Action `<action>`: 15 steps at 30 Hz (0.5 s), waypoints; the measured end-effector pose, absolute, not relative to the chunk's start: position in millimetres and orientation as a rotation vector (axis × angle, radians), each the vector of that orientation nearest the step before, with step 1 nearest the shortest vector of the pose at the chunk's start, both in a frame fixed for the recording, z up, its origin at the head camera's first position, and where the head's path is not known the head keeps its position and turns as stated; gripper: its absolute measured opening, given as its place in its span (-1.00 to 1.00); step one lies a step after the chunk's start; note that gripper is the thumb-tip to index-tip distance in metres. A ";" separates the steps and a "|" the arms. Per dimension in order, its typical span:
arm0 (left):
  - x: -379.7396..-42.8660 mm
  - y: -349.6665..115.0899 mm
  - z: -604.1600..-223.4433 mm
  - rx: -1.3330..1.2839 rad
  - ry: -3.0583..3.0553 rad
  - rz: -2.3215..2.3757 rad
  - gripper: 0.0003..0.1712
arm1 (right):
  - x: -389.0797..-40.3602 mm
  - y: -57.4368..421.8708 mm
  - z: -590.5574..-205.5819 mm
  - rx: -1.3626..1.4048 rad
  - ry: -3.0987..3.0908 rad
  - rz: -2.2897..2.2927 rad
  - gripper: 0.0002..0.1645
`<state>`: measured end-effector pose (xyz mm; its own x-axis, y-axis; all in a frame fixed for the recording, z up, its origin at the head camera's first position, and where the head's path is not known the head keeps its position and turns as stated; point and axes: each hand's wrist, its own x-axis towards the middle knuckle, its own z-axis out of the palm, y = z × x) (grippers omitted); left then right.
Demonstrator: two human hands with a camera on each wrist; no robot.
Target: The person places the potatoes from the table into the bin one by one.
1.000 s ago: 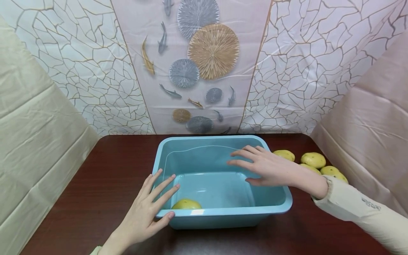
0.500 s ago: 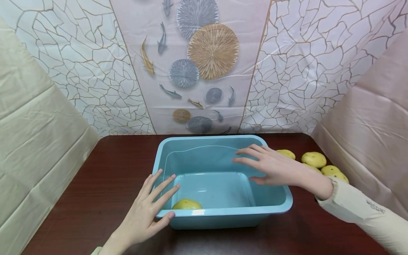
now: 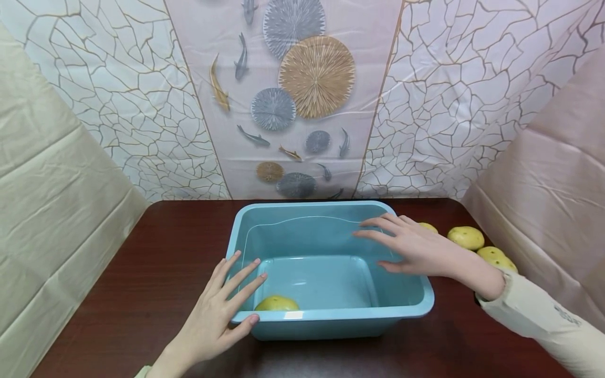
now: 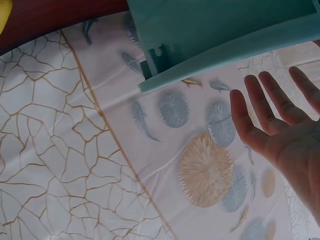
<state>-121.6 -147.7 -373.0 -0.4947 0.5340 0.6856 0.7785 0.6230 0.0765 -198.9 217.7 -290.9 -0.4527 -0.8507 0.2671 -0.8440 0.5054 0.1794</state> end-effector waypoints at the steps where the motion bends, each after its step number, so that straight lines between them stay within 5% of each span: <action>1: -121.6 -147.7 -373.0 -1.025 -2.217 -0.507 -0.43 | -198.9 219.2 -290.9 1.410 -2.437 -0.024 -0.18; 15: -121.9 -147.7 -373.8 -1.031 -2.204 -0.505 -0.43 | -205.1 240.4 -296.3 1.317 -2.441 0.135 -0.31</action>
<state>-121.9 -147.7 -373.8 -0.4841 0.5352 0.6922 0.7832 0.6178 0.0701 -205.1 240.4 -296.3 -0.4990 -0.7891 0.3581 -0.8237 0.5603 0.0869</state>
